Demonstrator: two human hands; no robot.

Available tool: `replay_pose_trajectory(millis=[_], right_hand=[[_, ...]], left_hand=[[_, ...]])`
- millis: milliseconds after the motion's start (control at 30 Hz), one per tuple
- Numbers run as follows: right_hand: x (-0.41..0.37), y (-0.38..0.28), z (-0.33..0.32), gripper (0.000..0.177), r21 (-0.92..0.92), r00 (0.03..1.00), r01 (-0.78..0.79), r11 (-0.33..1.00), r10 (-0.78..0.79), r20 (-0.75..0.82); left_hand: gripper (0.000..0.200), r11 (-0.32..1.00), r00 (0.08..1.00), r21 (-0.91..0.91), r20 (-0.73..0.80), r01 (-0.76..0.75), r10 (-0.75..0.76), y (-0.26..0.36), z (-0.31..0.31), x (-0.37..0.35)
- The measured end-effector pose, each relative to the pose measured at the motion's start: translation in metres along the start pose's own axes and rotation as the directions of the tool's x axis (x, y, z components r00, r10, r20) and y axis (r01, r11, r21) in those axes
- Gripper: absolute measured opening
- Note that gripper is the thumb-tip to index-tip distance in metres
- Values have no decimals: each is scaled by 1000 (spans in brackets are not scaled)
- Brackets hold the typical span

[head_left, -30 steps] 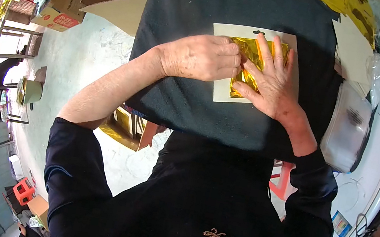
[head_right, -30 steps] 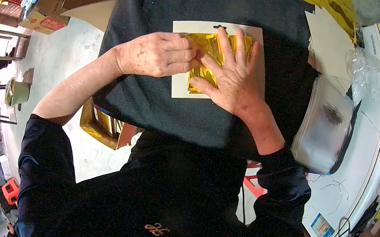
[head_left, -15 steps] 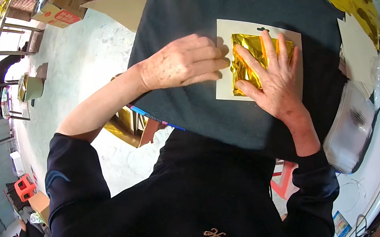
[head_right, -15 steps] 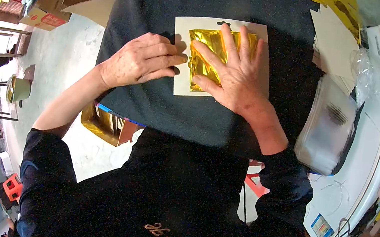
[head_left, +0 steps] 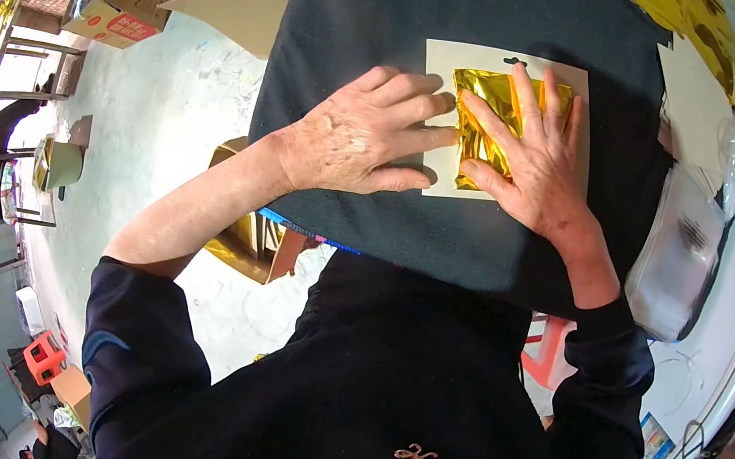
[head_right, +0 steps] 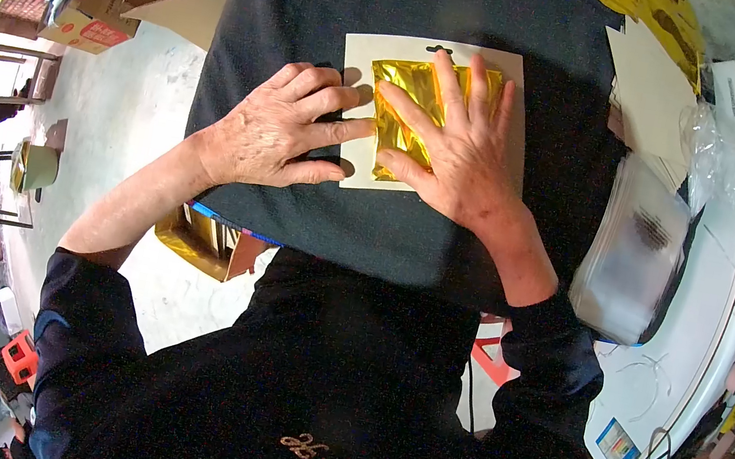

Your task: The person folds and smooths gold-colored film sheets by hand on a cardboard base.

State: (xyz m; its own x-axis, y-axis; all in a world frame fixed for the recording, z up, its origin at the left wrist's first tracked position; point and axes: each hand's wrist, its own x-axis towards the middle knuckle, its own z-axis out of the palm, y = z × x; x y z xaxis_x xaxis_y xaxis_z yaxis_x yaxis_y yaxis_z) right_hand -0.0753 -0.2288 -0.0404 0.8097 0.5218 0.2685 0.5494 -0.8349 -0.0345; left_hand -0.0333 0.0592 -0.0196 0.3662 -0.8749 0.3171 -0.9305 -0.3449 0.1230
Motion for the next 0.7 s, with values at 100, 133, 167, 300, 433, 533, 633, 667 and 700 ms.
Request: replay_pose_trajectory(millis=[100, 133, 167, 300, 433, 533, 633, 667, 700], right_hand=[[0, 0, 0, 76, -4, 1000, 1, 1000, -1, 3], [1, -1, -3, 76, -7, 1000, 0, 1000, 0, 6], [1, -2, -5, 77, -9, 1000, -1, 1000, 1, 8], [2, -3, -5, 78, 3, 1000, 2, 1000, -2, -8], [2, -4, -9, 79, -20, 1000, 1, 1000, -1, 8], [3, -3, -9, 80, -22, 1000, -5, 1000, 5, 20], [1, -2, -5, 81, 0, 1000, -8, 1000, 8, 7], [1, -2, -3, 81, 9, 1000, -8, 1000, 8, 0], [0, -1, -2, 82, 14, 1000, -5, 1000, 5, 1]], left_hand=[[60, 1000, 1000, 10, -20, 10, -10, 2, 3, 4], [59, 1000, 999, 7, -34, 19, -19, 4, 3, 4], [58, 1000, 998, 5, -48, 29, -28, 6, 3, 4], [62, 995, 998, 73, -21, 68, -67, 19, 6, 2], [64, 991, 994, 95, 54, 94, -100, 32, 7, -1], [62, 994, 992, 52, 67, 101, -104, 36, 6, -9], [62, 987, 985, 51, 73, 153, -157, 37, 0, -15], [63, 982, 979, 43, 82, 185, -188, 36, -1, -15], [64, 979, 976, 44, 86, 198, -201, 35, -1, -16]])
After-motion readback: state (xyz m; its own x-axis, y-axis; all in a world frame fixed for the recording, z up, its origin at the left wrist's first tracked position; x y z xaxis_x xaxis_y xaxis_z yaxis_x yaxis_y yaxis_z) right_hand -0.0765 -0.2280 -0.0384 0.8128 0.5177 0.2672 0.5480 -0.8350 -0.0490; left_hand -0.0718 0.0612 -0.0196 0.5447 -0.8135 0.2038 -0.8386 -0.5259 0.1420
